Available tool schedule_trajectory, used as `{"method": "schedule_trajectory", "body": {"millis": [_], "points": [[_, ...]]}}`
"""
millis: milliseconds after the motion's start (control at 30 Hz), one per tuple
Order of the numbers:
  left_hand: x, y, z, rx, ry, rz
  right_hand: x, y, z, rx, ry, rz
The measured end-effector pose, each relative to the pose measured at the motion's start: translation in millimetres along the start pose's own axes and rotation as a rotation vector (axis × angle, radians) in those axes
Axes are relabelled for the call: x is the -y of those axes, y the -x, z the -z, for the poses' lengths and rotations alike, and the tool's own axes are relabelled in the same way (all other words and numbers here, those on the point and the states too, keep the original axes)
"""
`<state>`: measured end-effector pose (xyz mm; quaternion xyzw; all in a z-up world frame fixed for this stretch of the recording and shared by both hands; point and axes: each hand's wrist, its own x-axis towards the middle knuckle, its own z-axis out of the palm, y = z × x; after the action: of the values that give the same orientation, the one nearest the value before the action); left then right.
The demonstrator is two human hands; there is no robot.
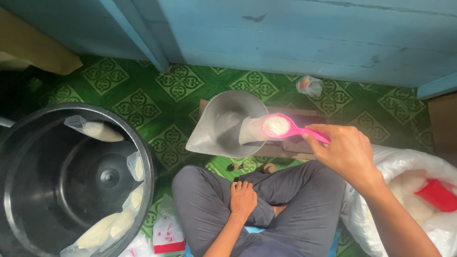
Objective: The person packages white powder from a large sack into small plastic bags by scooping the powder into a cup, then pouring it from the cup into the bags. The powder is leveled in the cup with the scoop before being poured into the bags.
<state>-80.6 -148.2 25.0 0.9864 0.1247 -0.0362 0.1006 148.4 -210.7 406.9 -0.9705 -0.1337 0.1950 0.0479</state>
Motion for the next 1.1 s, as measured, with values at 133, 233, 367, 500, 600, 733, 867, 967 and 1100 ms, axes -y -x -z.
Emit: {"method": "schedule_trajectory", "body": {"millis": [133,233,367,500,600,733,867,967,1100], "points": [[-0.1,-0.8,2.5,-0.038,-0.009,0.001,0.5,-0.7,-5.1,-0.012,0.019,0.018],[-0.1,-0.2,1.0,-0.04,-0.015,-0.001,-5.0,-4.9,-17.3,-0.045,0.061,0.079],[0.2,0.2,-0.9,-0.009,-0.018,-0.002,-15.7,-9.8,-37.0,-0.127,0.162,0.224],[0.7,0.7,-1.9,-0.051,-0.011,-0.003,-18.8,-10.5,-49.7,-0.165,0.23,0.267],[-0.1,1.6,-1.1,-0.021,-0.018,0.0,-22.2,-9.2,-58.2,-0.235,0.299,0.329],[0.0,1.9,-3.1,-0.047,-0.034,0.003,-24.4,-5.6,-64.7,-0.375,0.328,0.434],[0.1,2.1,-4.1,-0.032,-0.037,0.0,-23.2,0.5,-66.3,-0.479,0.384,0.502],[0.5,2.8,-2.8,-0.076,-0.023,0.0,-27.1,1.5,-69.4,-0.486,0.401,0.546],[0.1,3.3,-4.6,-0.064,-0.031,0.007,-26.7,7.1,-67.6,-0.515,0.394,0.573]]}}
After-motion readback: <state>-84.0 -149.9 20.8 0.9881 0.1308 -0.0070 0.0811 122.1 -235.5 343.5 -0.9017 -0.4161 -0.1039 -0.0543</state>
